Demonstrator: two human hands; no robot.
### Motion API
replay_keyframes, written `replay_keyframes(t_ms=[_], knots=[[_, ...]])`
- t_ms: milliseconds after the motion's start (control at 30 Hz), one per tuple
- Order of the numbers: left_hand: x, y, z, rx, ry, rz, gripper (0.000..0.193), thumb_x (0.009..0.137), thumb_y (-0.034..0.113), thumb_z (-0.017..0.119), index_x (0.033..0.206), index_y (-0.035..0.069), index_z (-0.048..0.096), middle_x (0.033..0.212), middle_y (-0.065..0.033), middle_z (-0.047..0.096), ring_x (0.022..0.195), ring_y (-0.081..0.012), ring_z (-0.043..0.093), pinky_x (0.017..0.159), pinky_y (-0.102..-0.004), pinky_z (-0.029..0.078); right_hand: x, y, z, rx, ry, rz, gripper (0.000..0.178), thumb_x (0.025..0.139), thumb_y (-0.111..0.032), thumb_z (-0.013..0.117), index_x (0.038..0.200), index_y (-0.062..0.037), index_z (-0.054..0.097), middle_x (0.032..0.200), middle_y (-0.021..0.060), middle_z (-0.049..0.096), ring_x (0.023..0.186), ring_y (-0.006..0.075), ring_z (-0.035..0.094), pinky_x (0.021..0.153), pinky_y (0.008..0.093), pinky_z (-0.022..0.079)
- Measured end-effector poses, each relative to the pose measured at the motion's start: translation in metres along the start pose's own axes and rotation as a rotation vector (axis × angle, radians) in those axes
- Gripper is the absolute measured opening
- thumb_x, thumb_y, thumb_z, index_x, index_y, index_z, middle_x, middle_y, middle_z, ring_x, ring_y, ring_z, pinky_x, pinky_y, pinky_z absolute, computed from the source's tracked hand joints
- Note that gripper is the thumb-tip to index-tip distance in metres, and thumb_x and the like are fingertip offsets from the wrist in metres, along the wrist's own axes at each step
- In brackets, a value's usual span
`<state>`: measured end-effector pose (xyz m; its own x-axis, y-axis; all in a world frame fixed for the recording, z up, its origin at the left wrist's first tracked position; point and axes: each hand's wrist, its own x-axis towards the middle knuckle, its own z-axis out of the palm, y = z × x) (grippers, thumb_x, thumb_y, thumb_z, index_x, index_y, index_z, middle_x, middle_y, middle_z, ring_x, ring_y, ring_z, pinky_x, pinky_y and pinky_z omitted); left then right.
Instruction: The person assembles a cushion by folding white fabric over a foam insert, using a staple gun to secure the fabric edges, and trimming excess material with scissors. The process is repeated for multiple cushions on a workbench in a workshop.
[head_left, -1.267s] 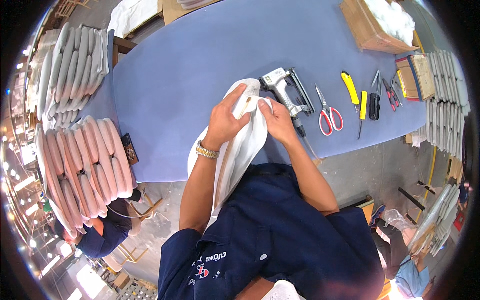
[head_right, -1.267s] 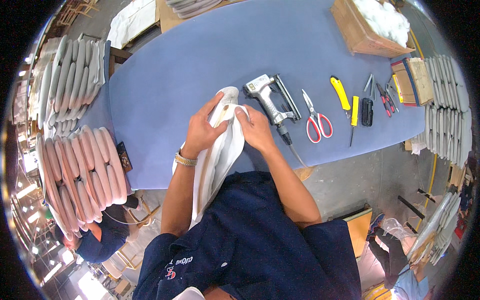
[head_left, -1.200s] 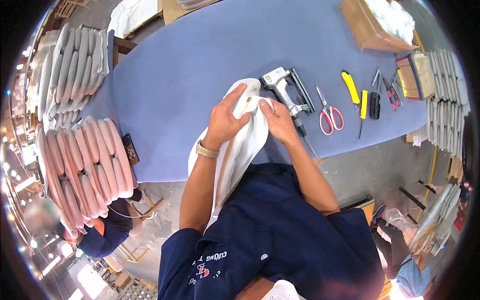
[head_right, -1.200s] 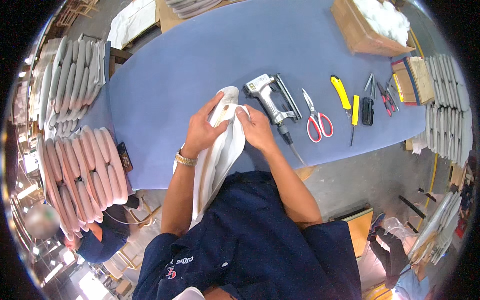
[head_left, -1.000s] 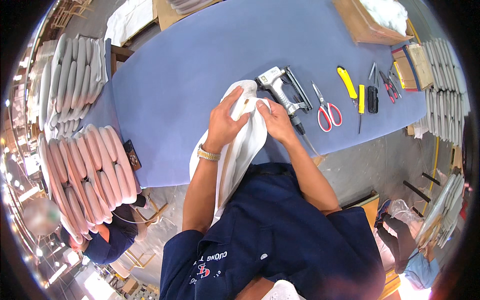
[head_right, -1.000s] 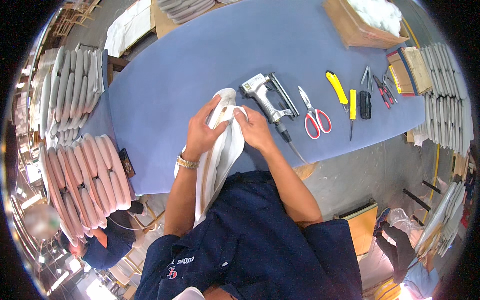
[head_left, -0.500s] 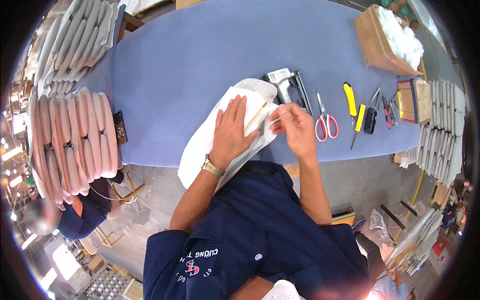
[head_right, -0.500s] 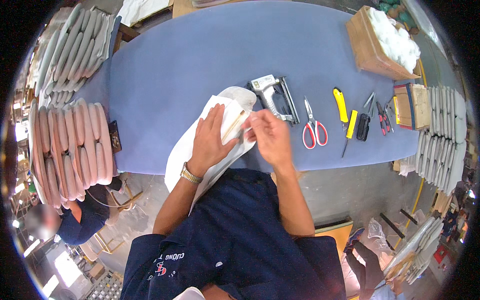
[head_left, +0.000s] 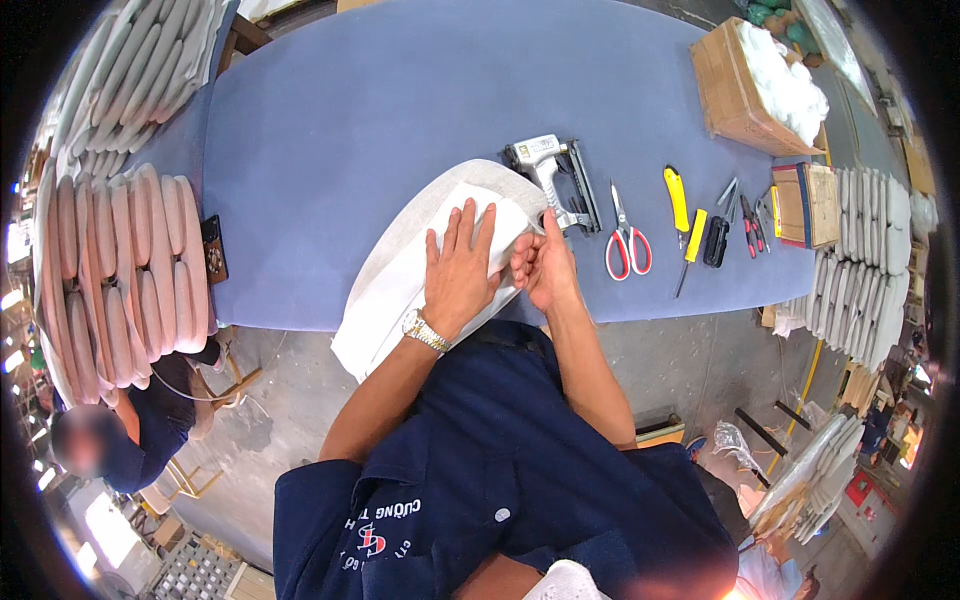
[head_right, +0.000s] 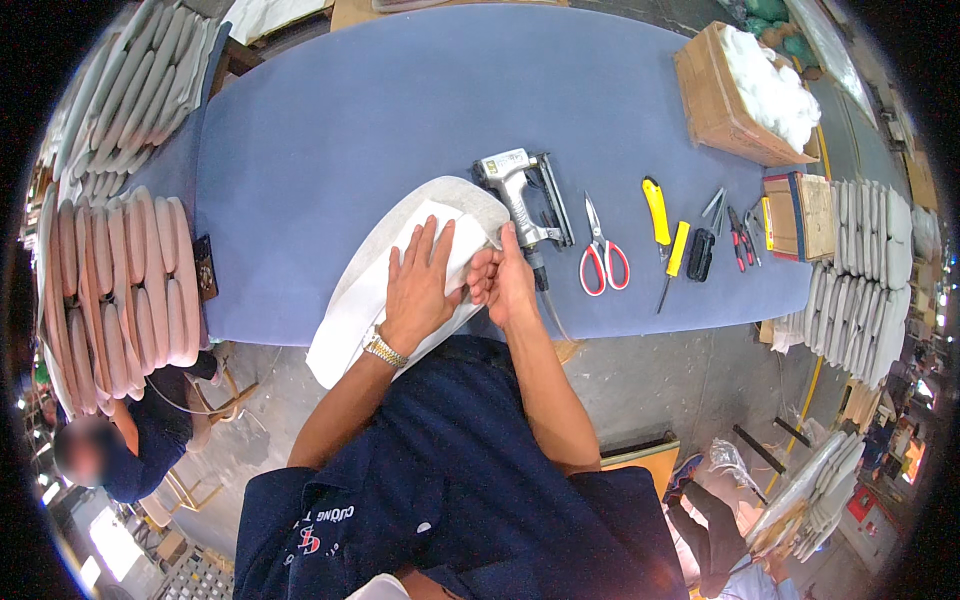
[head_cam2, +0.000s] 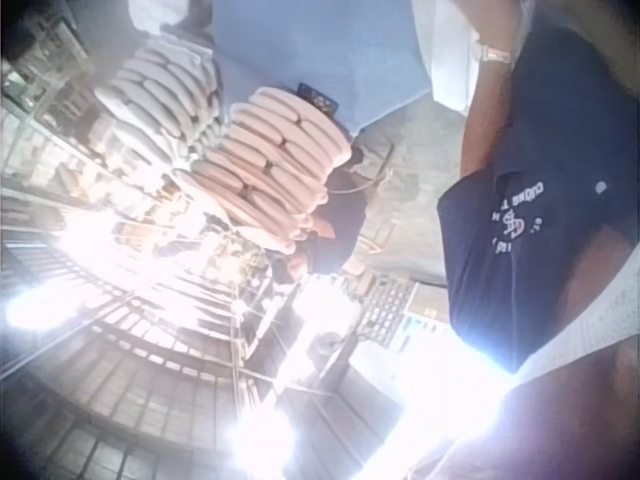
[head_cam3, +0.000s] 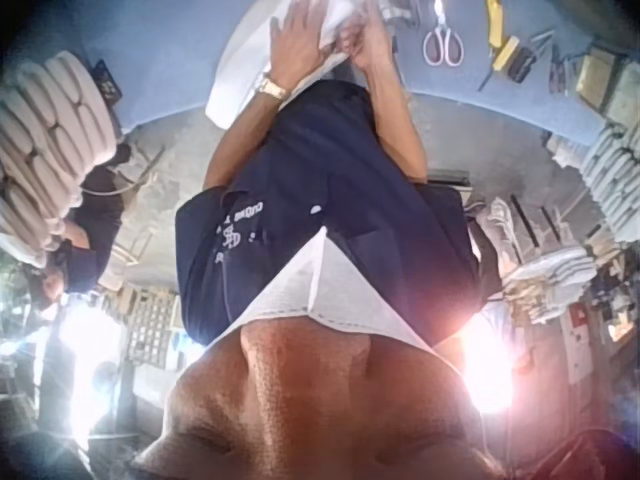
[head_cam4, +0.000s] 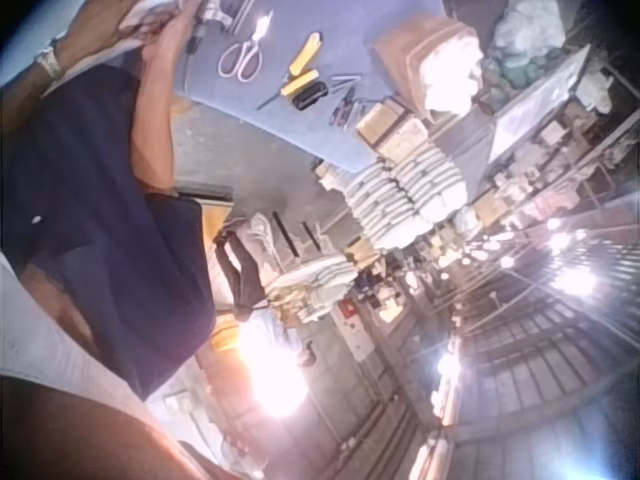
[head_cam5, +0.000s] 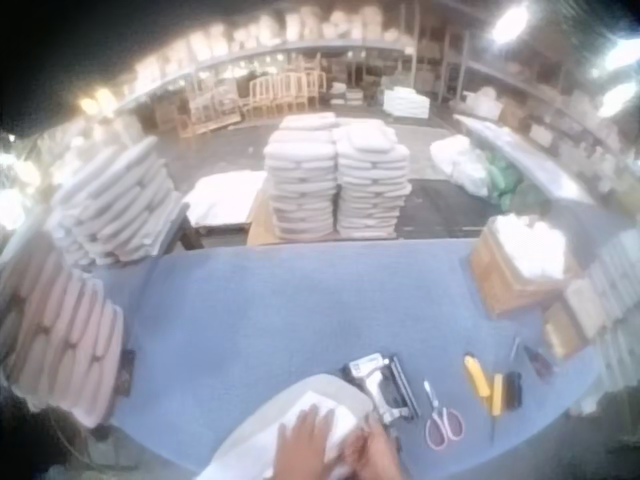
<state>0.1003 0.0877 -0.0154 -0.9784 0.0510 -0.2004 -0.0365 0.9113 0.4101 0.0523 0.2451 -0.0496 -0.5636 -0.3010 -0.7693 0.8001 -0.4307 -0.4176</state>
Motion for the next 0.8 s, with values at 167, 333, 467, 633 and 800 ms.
replay_keyframes(t_ms=[167,333,467,633,800], knots=[[-0.001,0.008,0.0,0.064,-0.021,-0.013,0.105,0.079,0.019,0.084,0.165,0.025,0.026,0.168,-0.0207,0.027,0.153,-0.0463,0.029,0.111,-0.0706,0.036,-0.003,0.003,0.015,-0.182,0.142,-0.154,0.057,0.109,-0.052,0.049,0.071,-0.0099,0.057,0.055,0.0031,0.054,0.045,0.0129,0.047,0.042,0.0289,0.035],[0.006,0.001,0.016,0.172,0.019,-0.064,0.101,0.081,0.014,0.079,0.166,0.025,0.026,0.165,-0.0246,0.032,0.148,-0.0508,0.035,0.106,-0.0717,0.04,-0.009,0.02,0.007,-0.466,0.193,-0.363,0.058,0.11,-0.045,0.048,0.067,-0.007,0.057,0.057,0.0037,0.057,0.05,0.0104,0.049,0.046,0.0291,0.037],[0.005,-0.005,0.017,0.105,0.077,-0.046,0.091,0.086,0.008,0.066,0.166,0.025,0.026,0.161,-0.0264,0.037,0.143,-0.0526,0.041,0.1,-0.0759,0.041,-0.002,0.025,0.002,-0.632,0.21,-0.484,0.055,0.11,-0.038,0.051,0.068,-0.0047,0.058,0.06,0.0036,0.059,0.053,0.0099,0.051,0.051,0.0285,0.04],[0.016,-0.014,-0.007,0.022,0.007,0.01,0.097,0.082,0.011,0.073,0.166,0.024,0.025,0.155,-0.0282,0.041,0.138,-0.0531,0.047,0.095,-0.0689,0.049,-0.004,0.012,0.019,-0.53,0.083,-0.533,0.05,0.111,-0.035,0.052,0.072,-0.0043,0.06,0.063,0.0036,0.061,0.056,0.0091,0.052,0.054,0.0262,0.043],[0.021,-0.019,-0.037,0.038,-0.044,0.076,0.098,0.08,0.014,0.074,0.165,0.017,0.025,0.144,-0.0257,0.054,0.119,-0.0474,0.061,0.089,-0.0521,0.057,-0.001,0.013,0.047,-0.609,0.14,-0.617,0.049,0.108,-0.036,0.053,0.076,-0.0017,0.068,0.063,0.0047,0.065,0.057,0.0121,0.061,0.057,0.0306,0.048]])
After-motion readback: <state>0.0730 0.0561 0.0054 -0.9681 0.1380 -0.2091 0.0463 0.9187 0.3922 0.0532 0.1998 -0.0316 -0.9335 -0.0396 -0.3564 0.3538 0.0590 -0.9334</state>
